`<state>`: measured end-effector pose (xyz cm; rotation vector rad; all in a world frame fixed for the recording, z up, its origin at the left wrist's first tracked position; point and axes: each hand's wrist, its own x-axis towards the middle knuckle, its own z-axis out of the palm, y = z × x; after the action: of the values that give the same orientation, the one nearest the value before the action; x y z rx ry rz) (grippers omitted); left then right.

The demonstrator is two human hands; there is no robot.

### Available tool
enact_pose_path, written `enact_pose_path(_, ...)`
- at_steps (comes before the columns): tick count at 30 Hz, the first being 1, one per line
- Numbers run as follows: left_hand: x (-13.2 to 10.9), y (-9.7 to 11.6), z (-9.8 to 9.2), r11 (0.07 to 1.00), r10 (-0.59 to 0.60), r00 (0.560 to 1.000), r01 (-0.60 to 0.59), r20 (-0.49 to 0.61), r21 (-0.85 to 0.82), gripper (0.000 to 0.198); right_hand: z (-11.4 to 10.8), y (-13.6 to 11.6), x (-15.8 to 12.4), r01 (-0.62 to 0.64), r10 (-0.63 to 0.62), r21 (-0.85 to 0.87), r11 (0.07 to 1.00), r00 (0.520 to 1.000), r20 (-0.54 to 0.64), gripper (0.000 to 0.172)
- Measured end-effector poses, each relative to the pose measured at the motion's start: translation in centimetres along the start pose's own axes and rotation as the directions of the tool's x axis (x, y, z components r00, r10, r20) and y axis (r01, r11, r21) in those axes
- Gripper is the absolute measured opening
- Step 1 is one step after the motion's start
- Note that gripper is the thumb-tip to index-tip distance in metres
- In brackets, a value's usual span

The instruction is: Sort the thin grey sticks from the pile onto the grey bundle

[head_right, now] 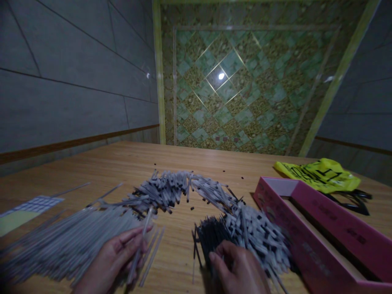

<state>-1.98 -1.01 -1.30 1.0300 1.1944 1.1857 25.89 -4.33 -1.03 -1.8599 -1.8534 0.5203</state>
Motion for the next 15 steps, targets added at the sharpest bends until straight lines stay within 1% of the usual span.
enact_pose_path(1,0.5,0.4,-0.9,0.989,0.055,0.997,-0.049,-0.044,0.136,0.057,0.4,-0.2,0.0,0.014,-0.014,0.021,1.000,1.000,0.023,0.033)
enact_pose_path(2,1.0,0.9,-1.8,0.947,0.180,0.977,-0.141,-0.117,0.288,0.052,0.7,-0.3,-0.1,0.020,-0.021,0.029,0.999,0.999,0.039,0.032)
enact_pose_path(3,1.4,1.3,-2.8,0.865,0.314,0.930,-0.198,-0.189,0.461,0.045,0.9,-0.5,-0.1,0.018,-0.019,0.027,0.999,0.999,0.051,0.030)
enact_pose_path(4,1.9,1.7,-3.7,0.742,0.436,0.879,-0.230,-0.193,0.629,0.040,1.0,-0.8,-0.1,0.010,-0.011,0.019,1.000,0.998,0.059,0.029)
enact_pose_path(5,2.2,2.1,-4.5,0.600,0.527,0.836,-0.239,-0.153,0.764,0.036,1.0,-1.0,-0.2,-0.001,0.000,0.011,1.000,0.998,0.065,0.029)
enact_pose_path(6,2.5,2.3,-5.2,0.468,0.579,0.810,-0.235,-0.095,0.852,0.037,0.9,-1.3,-0.2,-0.010,0.009,0.008,1.000,0.998,0.070,0.028)
enact_pose_path(8,2.9,2.5,-6.0,0.261,0.542,0.840,-0.169,0.000,0.950,0.040,0.8,-1.8,-0.4,-0.014,0.013,0.010,1.000,0.997,0.074,0.027)
enact_pose_path(9,3.0,2.5,-6.2,0.191,0.503,0.864,-0.137,0.023,0.972,0.041,0.7,-2.0,-0.4,-0.012,0.011,0.009,1.000,0.997,0.076,0.026)
enact_pose_path(10,3.1,2.5,-6.2,0.138,0.463,0.886,-0.107,0.031,0.985,0.041,0.7,-2.2,-0.5,-0.009,0.009,0.004,1.000,0.997,0.083,0.024)
enact_pose_path(12,3.2,2.2,-6.0,0.074,0.414,0.910,-0.071,0.034,0.995,0.042,1.0,-2.2,-0.7,-0.005,0.005,0.001,1.000,0.994,0.108,0.021)
enact_pose_path(15,3.2,2.0,-5.8,0.026,0.384,0.923,-0.046,0.032,0.999,0.042,1.9,-1.8,-0.8,-0.020,0.005,0.078,0.997,0.982,0.189,0.016)
